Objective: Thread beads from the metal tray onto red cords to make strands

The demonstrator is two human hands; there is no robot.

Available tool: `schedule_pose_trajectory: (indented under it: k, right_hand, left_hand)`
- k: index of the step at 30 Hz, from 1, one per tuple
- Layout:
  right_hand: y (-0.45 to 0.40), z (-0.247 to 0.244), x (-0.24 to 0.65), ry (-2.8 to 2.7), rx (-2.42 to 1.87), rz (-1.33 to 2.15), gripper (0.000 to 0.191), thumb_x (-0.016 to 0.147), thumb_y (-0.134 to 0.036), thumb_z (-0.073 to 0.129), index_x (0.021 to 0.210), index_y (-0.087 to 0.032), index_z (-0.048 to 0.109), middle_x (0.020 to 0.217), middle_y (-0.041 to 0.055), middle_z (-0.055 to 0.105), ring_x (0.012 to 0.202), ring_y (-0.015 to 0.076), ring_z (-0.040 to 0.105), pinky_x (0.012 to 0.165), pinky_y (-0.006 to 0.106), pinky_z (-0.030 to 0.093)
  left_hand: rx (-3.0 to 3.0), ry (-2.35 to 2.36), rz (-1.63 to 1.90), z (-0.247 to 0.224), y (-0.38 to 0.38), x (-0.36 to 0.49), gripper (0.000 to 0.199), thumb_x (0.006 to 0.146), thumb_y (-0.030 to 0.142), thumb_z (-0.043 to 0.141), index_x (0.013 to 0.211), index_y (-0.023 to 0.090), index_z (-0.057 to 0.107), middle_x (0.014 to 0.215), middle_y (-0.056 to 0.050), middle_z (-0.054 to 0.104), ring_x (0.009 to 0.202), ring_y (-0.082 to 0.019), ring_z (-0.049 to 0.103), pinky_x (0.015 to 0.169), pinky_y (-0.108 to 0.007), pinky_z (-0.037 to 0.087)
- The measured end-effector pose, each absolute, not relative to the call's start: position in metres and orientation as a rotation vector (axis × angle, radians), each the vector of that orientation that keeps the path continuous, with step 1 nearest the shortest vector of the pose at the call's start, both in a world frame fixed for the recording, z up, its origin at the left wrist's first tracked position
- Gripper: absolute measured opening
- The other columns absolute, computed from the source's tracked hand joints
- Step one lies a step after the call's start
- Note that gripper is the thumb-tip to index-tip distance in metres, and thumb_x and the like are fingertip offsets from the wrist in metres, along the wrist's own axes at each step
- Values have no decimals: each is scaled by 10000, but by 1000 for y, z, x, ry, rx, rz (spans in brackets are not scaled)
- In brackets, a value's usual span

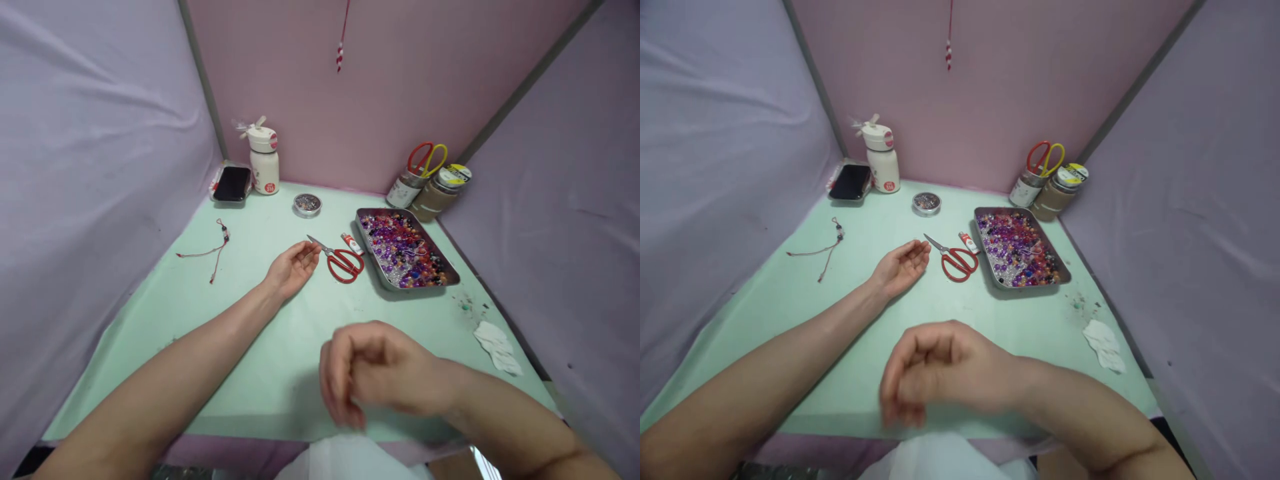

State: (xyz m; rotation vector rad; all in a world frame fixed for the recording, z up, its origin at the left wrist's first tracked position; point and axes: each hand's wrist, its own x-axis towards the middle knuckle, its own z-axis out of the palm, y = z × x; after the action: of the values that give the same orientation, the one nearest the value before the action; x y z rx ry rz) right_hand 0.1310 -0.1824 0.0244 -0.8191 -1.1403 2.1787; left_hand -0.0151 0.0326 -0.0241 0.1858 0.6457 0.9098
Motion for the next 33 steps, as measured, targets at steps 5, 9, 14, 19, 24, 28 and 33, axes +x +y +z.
schedule_pose_trajectory:
  k: [5, 9, 14, 19, 24, 28, 33]
  right_hand:
    - [-94, 15, 101, -696, -1112, 1877, 276, 727, -350, 742, 884, -149, 635, 785, 13, 621, 593, 52, 543, 539, 160, 437]
    - [-91, -12, 110, -571, -1137, 1533, 296, 689, -304, 770, 926, -172, 650, 807, 4, 619, 626, 62, 557, 585, 180, 477]
    - [-75, -15, 119, -668, -1159, 1257, 186, 702, -334, 744, 792, -188, 671, 709, -14, 588, 612, 80, 546, 570, 209, 492]
    - [-68, -14, 131, -906, -1220, 1027, 158, 780, -342, 657, 859, -217, 714, 967, 41, 657, 839, 144, 607, 726, 292, 527]
    - [-60, -5, 143, -1059, -1255, 832, 214, 808, -284, 625, 1011, -232, 668, 825, 23, 693, 790, 157, 639, 787, 347, 504]
    - [-58, -3, 148, -1169, -1340, 668, 149, 812, -305, 623, 920, -207, 656, 841, 34, 690, 759, 164, 635, 711, 318, 493]
    - [-61, -13, 152, -1367, -1418, 371, 80, 854, -237, 573, 841, -206, 645, 786, 19, 660, 723, 152, 596, 687, 305, 467]
  left_hand:
    - [149, 621, 974, -22, 32, -16, 137, 840, 72, 518, 768, 92, 633, 729, -66, 701, 744, -130, 687, 726, -225, 543]
    - [169, 641, 973, -20, 30, -16, 111, 824, 73, 540, 769, 104, 631, 751, -61, 699, 773, -132, 687, 735, -222, 540]
    - [235, 663, 961, -25, 30, -15, 86, 806, 84, 561, 768, 104, 635, 777, -64, 697, 789, -134, 678, 765, -231, 531]
    - [468, 648, 927, -32, 24, -13, 17, 759, 143, 644, 770, 130, 643, 812, -57, 693, 803, -144, 665, 790, -265, 503]
    - [727, 658, 889, -32, 14, -9, 132, 727, 268, 712, 762, 148, 667, 834, -41, 682, 833, -126, 619, 854, -278, 438]
    - [841, 698, 887, -32, 11, -7, 161, 721, 311, 717, 784, 165, 691, 815, -26, 666, 795, -114, 581, 837, -272, 416]
    - [894, 757, 838, -35, 12, -8, 200, 717, 333, 723, 814, 158, 710, 681, 0, 596, 673, -93, 513, 699, -245, 404]
